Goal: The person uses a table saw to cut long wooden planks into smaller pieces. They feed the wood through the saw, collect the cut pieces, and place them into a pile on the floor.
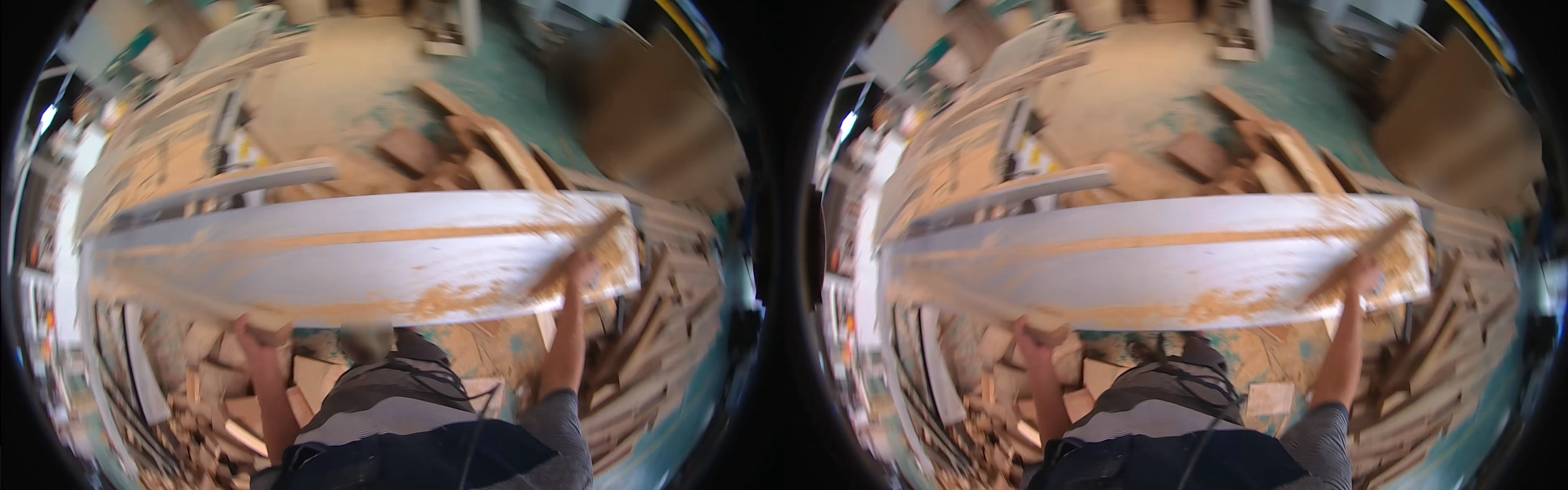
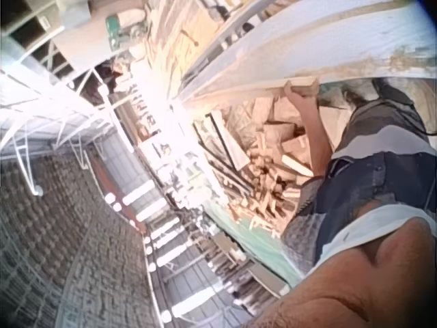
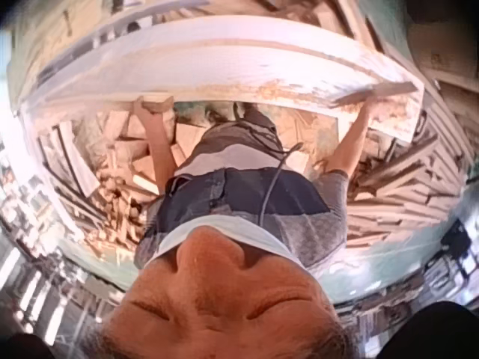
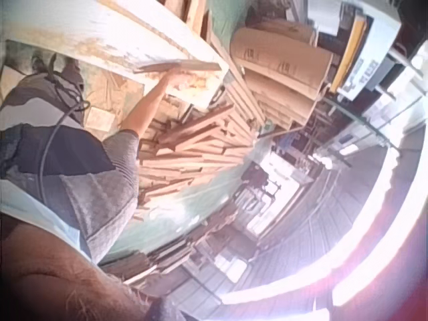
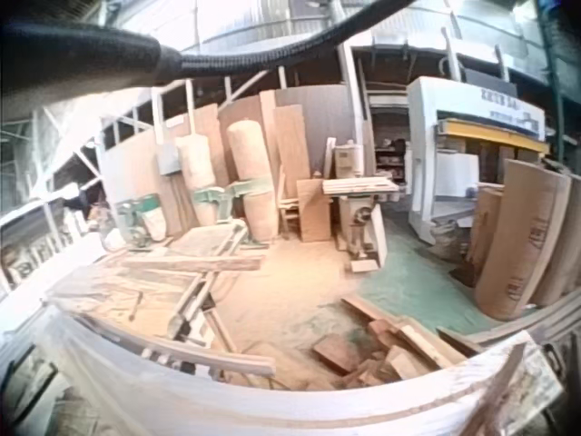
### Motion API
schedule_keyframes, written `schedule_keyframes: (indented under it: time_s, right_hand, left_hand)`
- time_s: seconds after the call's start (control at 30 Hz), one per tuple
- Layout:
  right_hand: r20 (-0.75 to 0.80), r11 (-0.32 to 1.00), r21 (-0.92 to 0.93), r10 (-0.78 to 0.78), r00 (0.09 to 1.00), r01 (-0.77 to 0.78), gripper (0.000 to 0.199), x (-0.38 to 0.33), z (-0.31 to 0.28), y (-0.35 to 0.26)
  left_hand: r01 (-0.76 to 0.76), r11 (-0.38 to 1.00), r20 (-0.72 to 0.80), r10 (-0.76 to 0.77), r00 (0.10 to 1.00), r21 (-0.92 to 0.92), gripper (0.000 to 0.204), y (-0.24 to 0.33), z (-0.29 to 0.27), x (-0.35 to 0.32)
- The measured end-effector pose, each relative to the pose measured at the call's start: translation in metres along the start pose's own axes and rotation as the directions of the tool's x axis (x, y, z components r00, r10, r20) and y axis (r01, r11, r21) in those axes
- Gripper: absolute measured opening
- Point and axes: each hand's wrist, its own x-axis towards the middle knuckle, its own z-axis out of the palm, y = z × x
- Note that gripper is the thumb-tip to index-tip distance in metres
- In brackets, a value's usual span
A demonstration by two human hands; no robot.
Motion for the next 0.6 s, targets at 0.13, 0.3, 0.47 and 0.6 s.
schedule_keyframes:
  time_s: [0.13,0.3,0.47,0.6]
  right_hand:
    - [-0.242,0.959,0.005,-0.274,0.931,0.283,0.051,-0.067,-0.045,-0.055]
    - [0.295,0.708,0.674,-0.521,0.801,0.212,0.042,-0.211,-0.018,-0.142]
    - [0.675,0.658,0.707,-0.737,-0.03,-0.259,0.038,-0.378,-0.067,-0.274]
    - [0.676,0.768,0.504,-0.635,-0.374,-0.394,0.05,-0.451,-0.095,-0.338]
  left_hand:
    - [0.017,0.985,0.016,-0.014,1.0,-0.173,0.047,0.013,0.016,0.013]
    - [-0.051,0.91,0.04,0.074,0.996,-0.412,0.049,0.01,0.013,0.016]
    - [-0.031,0.861,0.206,0.157,0.966,-0.507,0.063,0.0,0.001,0.006]
    - [0.016,0.793,0.255,0.177,0.951,-0.61,0.066,-0.01,0.004,0.006]
